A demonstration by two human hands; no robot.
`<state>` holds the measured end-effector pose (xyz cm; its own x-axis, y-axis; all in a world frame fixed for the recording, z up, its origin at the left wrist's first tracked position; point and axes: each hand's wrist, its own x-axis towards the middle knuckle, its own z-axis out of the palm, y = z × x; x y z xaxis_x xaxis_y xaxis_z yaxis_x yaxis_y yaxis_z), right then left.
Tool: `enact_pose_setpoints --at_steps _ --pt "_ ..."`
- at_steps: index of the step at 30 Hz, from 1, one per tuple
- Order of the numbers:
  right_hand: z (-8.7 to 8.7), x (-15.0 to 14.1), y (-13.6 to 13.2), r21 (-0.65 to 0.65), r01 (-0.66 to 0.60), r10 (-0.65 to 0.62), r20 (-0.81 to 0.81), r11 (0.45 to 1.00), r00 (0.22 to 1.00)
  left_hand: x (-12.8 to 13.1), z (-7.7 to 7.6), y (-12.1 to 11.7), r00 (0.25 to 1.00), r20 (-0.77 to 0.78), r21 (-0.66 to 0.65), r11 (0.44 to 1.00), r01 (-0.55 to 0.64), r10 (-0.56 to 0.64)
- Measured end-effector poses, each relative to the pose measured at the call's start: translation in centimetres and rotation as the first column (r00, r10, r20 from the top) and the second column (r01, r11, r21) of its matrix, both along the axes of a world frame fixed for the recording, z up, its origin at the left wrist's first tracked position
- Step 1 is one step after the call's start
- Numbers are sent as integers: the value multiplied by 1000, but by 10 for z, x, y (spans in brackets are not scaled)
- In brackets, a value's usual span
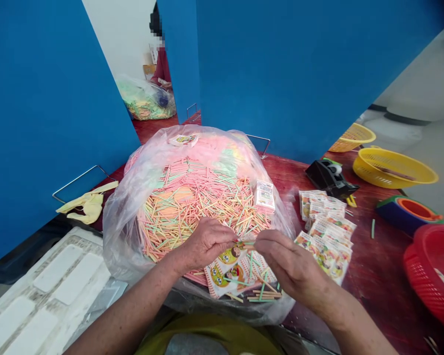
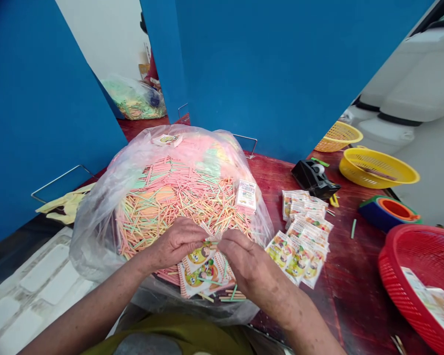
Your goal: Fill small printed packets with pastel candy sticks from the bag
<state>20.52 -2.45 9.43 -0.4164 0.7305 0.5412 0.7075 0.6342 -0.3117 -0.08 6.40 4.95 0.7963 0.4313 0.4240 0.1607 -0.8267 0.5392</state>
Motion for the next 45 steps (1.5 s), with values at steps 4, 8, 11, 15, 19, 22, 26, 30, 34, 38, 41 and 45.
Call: enact_pose_setpoints --at_steps 4,8,11,15,19,22,26,30,34,38,41,45 --pt "19 4 1 84 119 -113 -71 989 991 -3 2 -1 997 75 43 999 6 -9" --pt "8 -2 2 -54 -19 21 31 998 999 -4 6 -3 986 160 47 997 -59 51" --pt "-3 -12 1 -169 -54 63 45 984 997 -3 3 -6 983 180 42 998 -46 38" --pt "8 -28 0 -129 -13 18 37 992 999 -1 -9 -9 948 316 -6 999 -32 33" --pt "30 -33 0 34 101 -104 99 994 990 -4 -18 -7 894 445 -31 998 -49 58" --pt "24 -24 10 105 216 -211 -50 971 976 -12 -18 -5 868 487 -43 995 -90 99" --pt "-11 -20 28 41 323 -325 43 946 945 -22 -18 -2 840 516 -85 986 -144 167" --pt "-26 -41 20 -9 369 -369 -67 929 927 -23 -23 -7 850 486 -136 979 -155 202" --pt "-22 -64 -1 74 294 -290 -56 953 955 -4 -22 -19 920 312 -446 891 -79 237" --pt "-35 -36 -27 90 436 -427 -107 895 898 11 -11 -24 997 68 -531 847 16 24" --pt "-56 24 -52 26 696 -687 -137 717 713 3 -5 -16 986 -4 -390 908 -156 168" --pt "-79 86 -59 130 872 -878 159 472 452 -25 -11 -8 902 -166 -76 907 -414 398"
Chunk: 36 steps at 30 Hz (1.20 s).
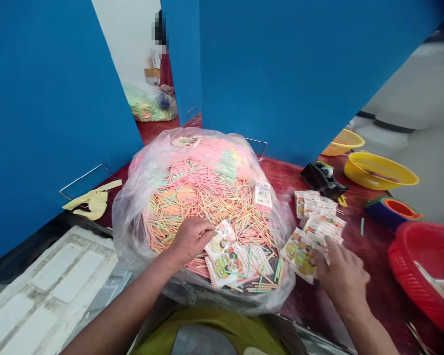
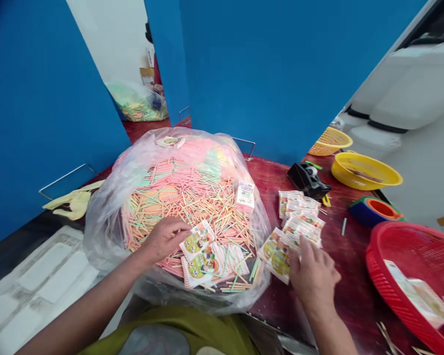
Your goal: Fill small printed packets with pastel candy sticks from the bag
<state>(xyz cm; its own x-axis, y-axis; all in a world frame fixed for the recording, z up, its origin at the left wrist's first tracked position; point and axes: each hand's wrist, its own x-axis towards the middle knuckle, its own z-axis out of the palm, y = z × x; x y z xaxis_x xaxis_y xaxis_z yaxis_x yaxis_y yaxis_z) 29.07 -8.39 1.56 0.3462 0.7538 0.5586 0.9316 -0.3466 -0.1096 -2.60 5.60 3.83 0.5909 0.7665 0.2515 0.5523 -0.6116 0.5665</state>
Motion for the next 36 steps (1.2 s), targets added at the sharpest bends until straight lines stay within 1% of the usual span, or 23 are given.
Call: enact_pose_setpoints --at_steps 1,2,3,4,5,6,7,9,11,14,16,17,21,25,26,28,30,31,33,35,36 --pt "-2 0 6 -5 -4 4 73 1000 997 -5 -2 -1 996 -73 47 998 -37 41" --pt "-1 -6 16 -1 -63 62 116 998 991 -7 -4 -4 986 -141 92 993 -79 92" --pt "1 -19 28 -10 -170 170 124 985 978 -6 -6 -7 968 -207 129 985 -118 143" --pt "6 -36 42 -30 -309 311 104 950 945 -4 -6 -10 946 -268 149 978 -147 183" --pt "12 -56 59 -99 -435 441 60 895 895 0 -6 -13 925 -326 148 977 -155 196" --pt "19 -76 76 -160 -512 520 11 844 854 4 -6 -16 908 -379 130 982 -140 180" --pt "26 -95 94 -203 -546 552 -31 813 833 8 -5 -18 894 -424 107 988 -108 144" --pt "39 -126 127 -303 -525 535 -54 795 843 12 -4 -20 878 -473 75 996 -40 71" --pt "48 -145 154 -432 -454 493 -24 780 870 11 -4 -20 875 -483 67 998 -11 42" --pt "52 -159 177 -627 -373 477 -4 684 879 5 -7 -18 886 -461 57 998 -29 52" --pt "50 -164 182 -688 -355 484 -6 633 875 1 -10 -16 901 -432 45 999 -21 38" --pt "48 -165 182 -698 -347 486 1 627 874 0 -11 -15 907 -420 42 999 -10 27" --pt "43 -169 184 -685 -350 506 33 639 862 3 -15 -12 908 -419 48 999 19 3" --pt "42 -169 190 -709 -364 546 36 604 837 2 -10 -12 908 -418 22 1000 22 -10" --pt "43 -169 192 -717 -364 552 35 595 833 -1 -7 -13 917 -400 18 1000 25 -15" --pt "49 -171 195 -705 -380 576 48 599 816 -9 -1 -16 937 -348 20 1000 22 -14" --pt "56 -181 201 -653 -433 619 71 621 782 -16 4 -20 951 -308 26 1000 1 7" --pt "58 -189 206 -623 -473 653 80 623 753 -19 6 -21 954 -300 26 1000 -9 17" --pt "59 -210 218 -596 -550 727 83 585 682 -23 5 -22 953 -300 28 999 -21 29" --pt "53 -230 231 -617 -579 771 73 533 632 -24 0 -21 953 -299 24 999 -39 45" --pt "49 -237 237 -632 -578 780 69 516 621 -25 -3 -20 953 -296 18 998 -62 65"
